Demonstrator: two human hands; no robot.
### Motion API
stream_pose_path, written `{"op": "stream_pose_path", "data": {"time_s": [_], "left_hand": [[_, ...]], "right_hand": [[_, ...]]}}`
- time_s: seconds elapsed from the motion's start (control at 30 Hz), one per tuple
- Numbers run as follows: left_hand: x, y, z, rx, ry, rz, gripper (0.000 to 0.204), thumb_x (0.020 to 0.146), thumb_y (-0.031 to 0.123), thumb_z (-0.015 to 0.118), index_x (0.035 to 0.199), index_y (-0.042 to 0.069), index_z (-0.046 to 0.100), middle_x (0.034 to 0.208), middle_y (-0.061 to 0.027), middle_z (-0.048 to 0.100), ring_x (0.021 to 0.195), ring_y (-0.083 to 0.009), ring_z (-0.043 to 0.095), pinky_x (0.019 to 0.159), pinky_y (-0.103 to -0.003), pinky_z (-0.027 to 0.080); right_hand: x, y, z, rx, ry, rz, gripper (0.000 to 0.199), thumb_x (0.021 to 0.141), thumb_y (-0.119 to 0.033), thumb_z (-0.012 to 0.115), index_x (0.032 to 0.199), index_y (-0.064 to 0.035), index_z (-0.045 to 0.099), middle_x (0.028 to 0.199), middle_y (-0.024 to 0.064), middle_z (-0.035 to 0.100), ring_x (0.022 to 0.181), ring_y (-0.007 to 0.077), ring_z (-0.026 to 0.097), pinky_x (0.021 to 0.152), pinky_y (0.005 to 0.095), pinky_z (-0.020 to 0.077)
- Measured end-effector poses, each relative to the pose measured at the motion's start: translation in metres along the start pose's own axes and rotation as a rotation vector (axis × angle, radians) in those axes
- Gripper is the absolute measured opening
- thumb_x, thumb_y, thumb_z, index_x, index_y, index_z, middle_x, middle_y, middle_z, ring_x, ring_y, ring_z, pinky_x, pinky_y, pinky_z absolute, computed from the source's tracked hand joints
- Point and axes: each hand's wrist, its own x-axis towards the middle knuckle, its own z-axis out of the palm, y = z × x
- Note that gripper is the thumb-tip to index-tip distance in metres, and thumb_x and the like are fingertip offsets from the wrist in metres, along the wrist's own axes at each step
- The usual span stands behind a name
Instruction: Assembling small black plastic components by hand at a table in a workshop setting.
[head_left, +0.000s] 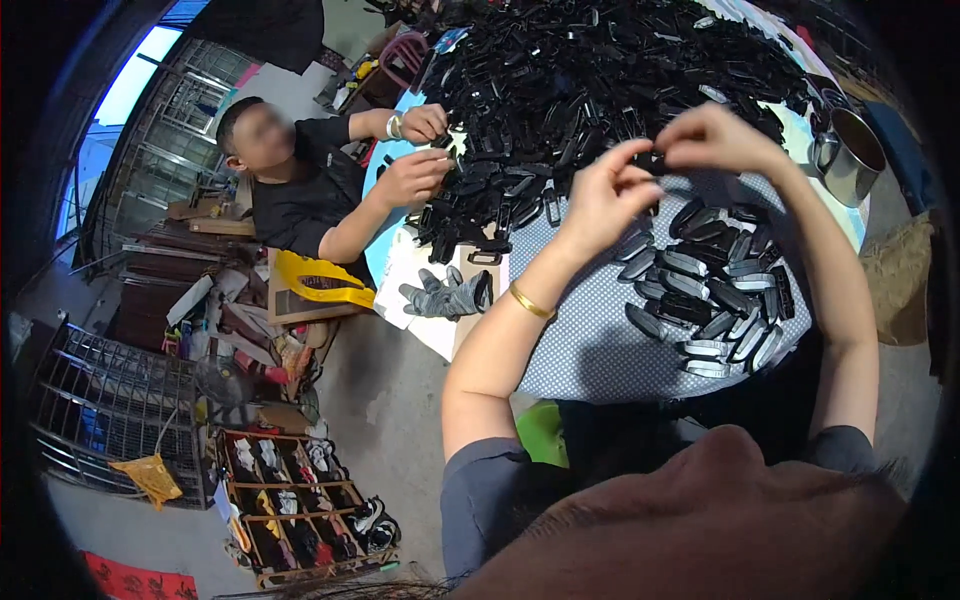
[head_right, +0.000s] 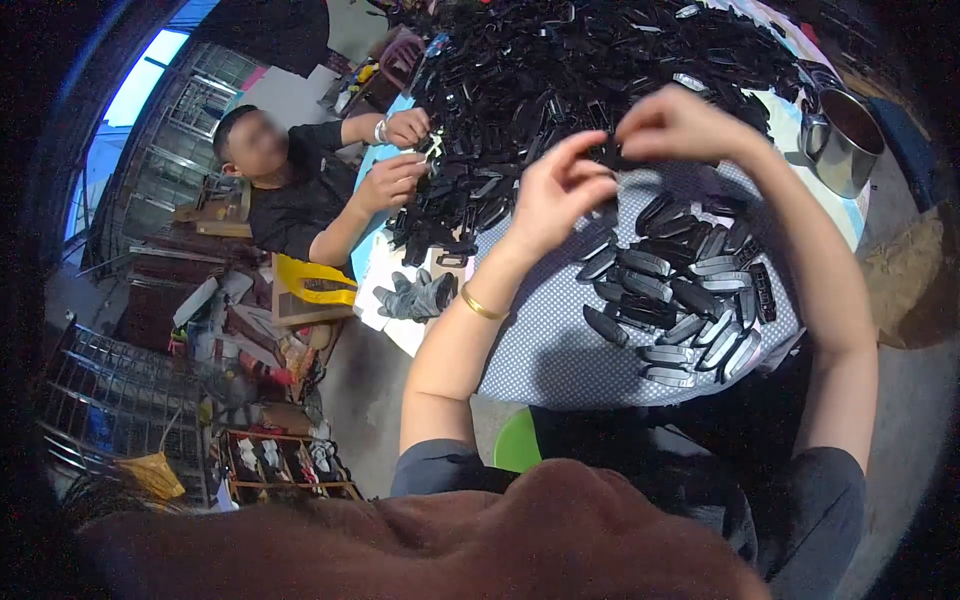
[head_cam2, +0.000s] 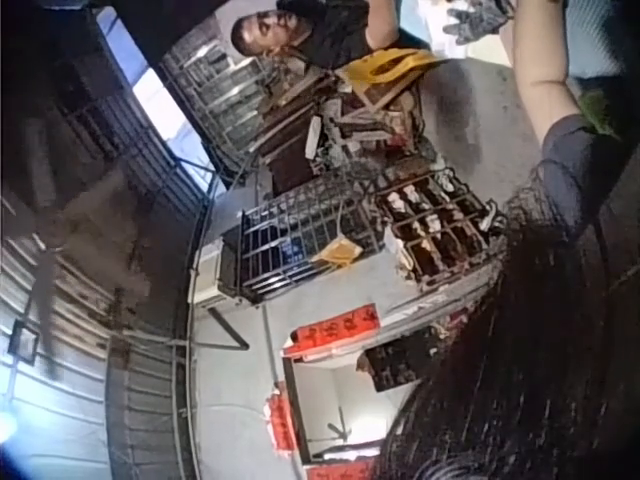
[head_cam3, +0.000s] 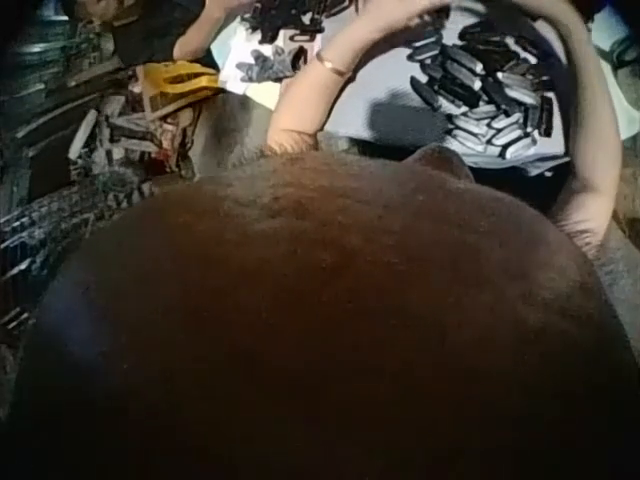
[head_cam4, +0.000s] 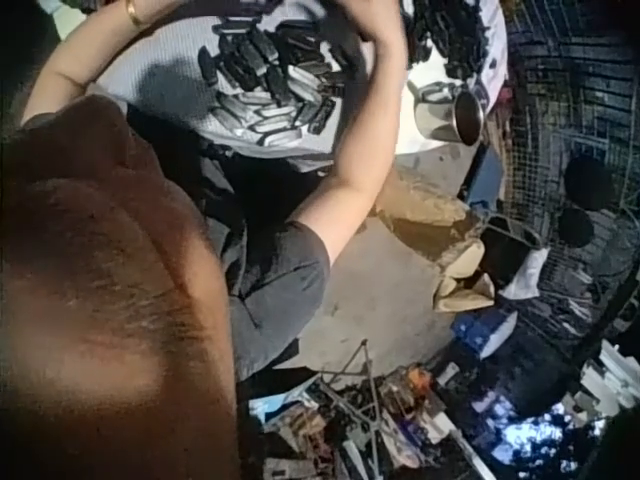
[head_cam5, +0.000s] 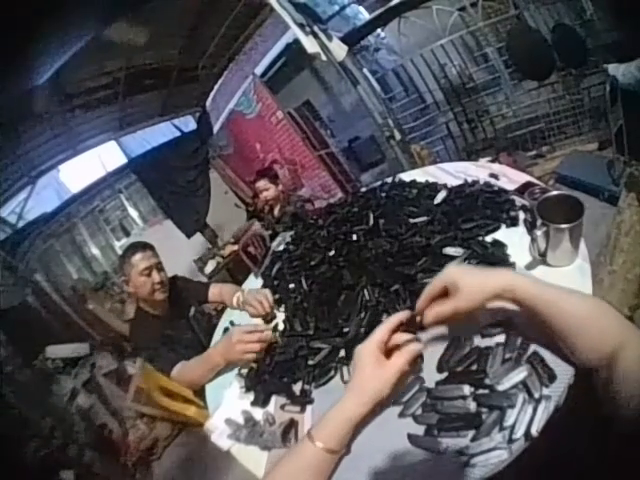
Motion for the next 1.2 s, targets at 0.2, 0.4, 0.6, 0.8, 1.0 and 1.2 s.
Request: {"op": "stream_pose_path", "data": {"time_s": [0.2,0.4,0.6,0.8,1.0,1.2], "left_hand": [[-0.011,0.0,0.029,0.302,-0.293,0.279,0.026,0.07,0.011,0.067,0.094,0.002,0.062,0.077,-0.0098,0.064,0.074,-0.02,0.062,0.068,-0.029,0.048],[-0.002,-0.029,-0.005,0.978,0.247,0.396,0.011,0.067,0.008,0.065,0.077,0.004,0.062,0.079,-0.01,0.058,0.078,-0.0285,0.052,0.07,-0.036,0.044],[0.001,-0.033,-0.004,1.069,0.109,0.323,0.019,0.064,0.003,0.063,0.08,0.001,0.055,0.082,-0.0119,0.055,0.081,-0.0288,0.049,0.07,-0.037,0.043],[0.003,-0.044,-0.006,1.102,0.098,0.367,0.019,0.063,0.0,0.061,0.08,0.001,0.054,0.077,-0.0134,0.055,0.078,-0.0301,0.048,0.069,-0.038,0.042],[0.002,-0.04,-0.012,0.9,0.168,0.392,0.024,0.063,0.002,0.065,0.085,0.001,0.056,0.08,-0.0137,0.056,0.077,-0.0311,0.051,0.07,-0.039,0.043],[0.007,-0.033,-0.009,0.49,0.188,0.206,0.028,0.07,0.006,0.069,0.096,0.002,0.06,0.079,-0.0041,0.057,0.074,-0.0142,0.056,0.062,-0.025,0.045]], "right_hand": [[0.019,0.107,-0.04,-0.737,0.568,0.061,0.03,0.08,-0.012,0.052,0.109,-0.0047,0.055,0.101,0.0163,0.058,0.092,0.0339,0.055,0.082,0.0393,0.0438],[0.038,0.126,-0.037,-0.778,0.428,0.299,0.033,0.076,-0.004,0.052,0.109,-0.0034,0.052,0.099,0.0163,0.057,0.092,0.0321,0.054,0.082,0.0375,0.0441],[0.033,0.107,-0.048,-0.695,0.33,0.242,0.031,0.07,-0.001,0.053,0.101,-0.002,0.051,0.083,0.0158,0.057,0.083,0.0336,0.055,0.074,0.0401,0.0447],[0.019,0.076,-0.027,-0.776,0.555,-0.036,0.042,0.072,-0.001,0.056,0.113,-0.005,0.048,0.083,0.0121,0.059,0.078,0.026,0.058,0.068,0.0338,0.0463],[0.016,0.004,0.021,0.433,0.343,0.115,0.039,0.077,-0.009,0.062,0.114,-0.0033,0.051,0.094,0.0023,0.056,0.078,0.0087,0.055,0.071,0.0234,0.0473],[0.004,-0.014,0.057,0.505,0.384,0.014,0.03,0.077,-0.01,0.061,0.105,-0.0007,0.057,0.098,0.0062,0.06,0.088,0.0133,0.058,0.078,0.0264,0.0464]]}}
